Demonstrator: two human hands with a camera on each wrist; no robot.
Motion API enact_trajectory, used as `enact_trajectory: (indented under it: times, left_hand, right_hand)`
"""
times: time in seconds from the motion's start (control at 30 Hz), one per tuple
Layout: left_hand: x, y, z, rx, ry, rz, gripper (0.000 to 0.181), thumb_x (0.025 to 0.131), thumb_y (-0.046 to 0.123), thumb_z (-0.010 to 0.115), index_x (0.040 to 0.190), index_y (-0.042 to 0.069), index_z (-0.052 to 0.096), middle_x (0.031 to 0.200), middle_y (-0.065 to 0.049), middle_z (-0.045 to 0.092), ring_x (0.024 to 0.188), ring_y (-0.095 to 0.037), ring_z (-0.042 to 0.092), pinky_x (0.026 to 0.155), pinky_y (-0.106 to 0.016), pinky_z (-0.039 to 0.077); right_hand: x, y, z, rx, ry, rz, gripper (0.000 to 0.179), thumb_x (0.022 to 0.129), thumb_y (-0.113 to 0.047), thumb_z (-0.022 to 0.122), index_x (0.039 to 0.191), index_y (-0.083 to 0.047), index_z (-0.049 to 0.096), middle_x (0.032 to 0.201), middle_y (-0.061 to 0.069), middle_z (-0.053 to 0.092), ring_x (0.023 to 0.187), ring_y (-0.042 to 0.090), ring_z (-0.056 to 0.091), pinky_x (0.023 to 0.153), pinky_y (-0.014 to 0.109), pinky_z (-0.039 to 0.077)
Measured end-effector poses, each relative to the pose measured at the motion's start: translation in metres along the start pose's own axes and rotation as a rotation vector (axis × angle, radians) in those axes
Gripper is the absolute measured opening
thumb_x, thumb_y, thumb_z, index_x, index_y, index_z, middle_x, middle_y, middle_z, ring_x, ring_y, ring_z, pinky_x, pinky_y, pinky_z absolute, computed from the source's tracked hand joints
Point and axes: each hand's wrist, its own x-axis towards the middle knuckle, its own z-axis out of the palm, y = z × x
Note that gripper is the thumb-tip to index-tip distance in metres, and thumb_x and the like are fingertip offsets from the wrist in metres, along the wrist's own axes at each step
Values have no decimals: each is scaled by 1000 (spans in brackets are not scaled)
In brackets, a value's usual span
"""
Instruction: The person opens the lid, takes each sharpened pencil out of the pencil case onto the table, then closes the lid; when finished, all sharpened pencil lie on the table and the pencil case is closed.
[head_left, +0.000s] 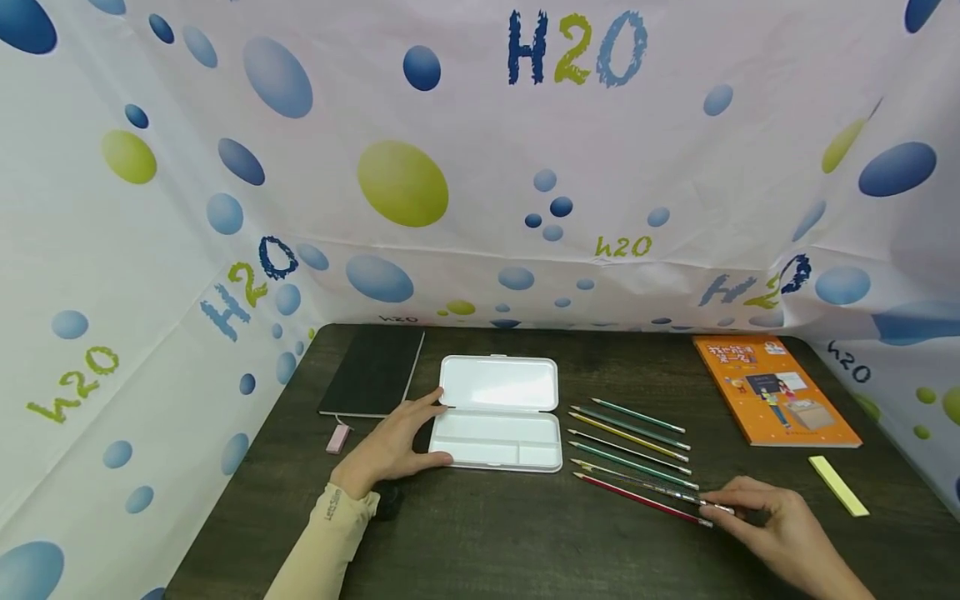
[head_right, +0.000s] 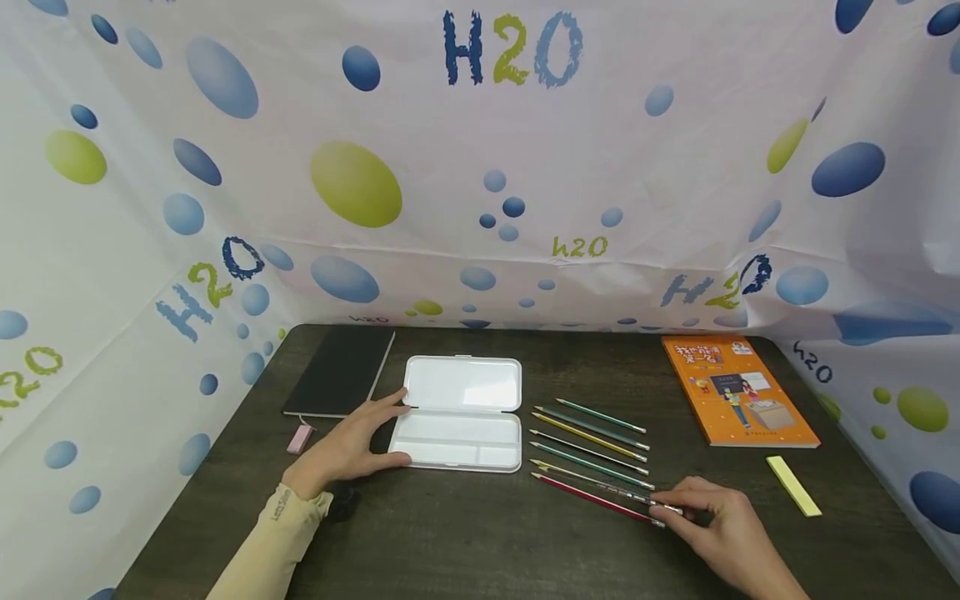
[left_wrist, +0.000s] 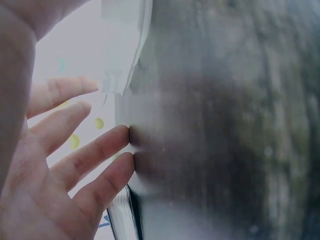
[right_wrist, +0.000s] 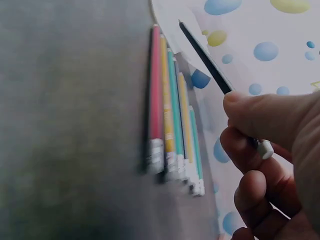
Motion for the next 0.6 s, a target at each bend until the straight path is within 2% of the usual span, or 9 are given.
enact_trajectory:
  times: [0.1,0.27,0.43,0.6]
  left_hand:
    - [0,0,-2,-2,-4,-7,80,82,56,77,142,9,54,161,-7,31,140,-34,38,109,-54,38]
    - [1,1,-3,-2,-6,-11,78,82,54,78,142,9,54,161,-7,30,140,-34,38,110,-55,36]
    - [0,2,-2,-13,-8,-7,77,82,51,78,142,10,54,161,-8,30,141,-35,37,114,-57,30]
    - [0,2,-1,-15,-5,-2,76,82,52,78,142,11,55,160,-9,31,140,-36,38,112,-56,33]
  right_hand:
    - [-10,1,0,11,-28,39,27,77,-2,83,91,-24,79,80,-16,65,64,3,55,52,19,40]
    - [-16,3,5,44,-46,46,27,77,0,82,91,-22,79,81,-16,64,64,5,56,52,20,41]
    - [-18,6,9,48,-74,36,25,77,-1,83,90,-23,79,81,-16,64,65,4,56,52,20,43]
    - [-18,10,10,-7,-112,-25,26,75,-6,86,86,-28,78,80,-20,62,67,-1,55,52,21,45]
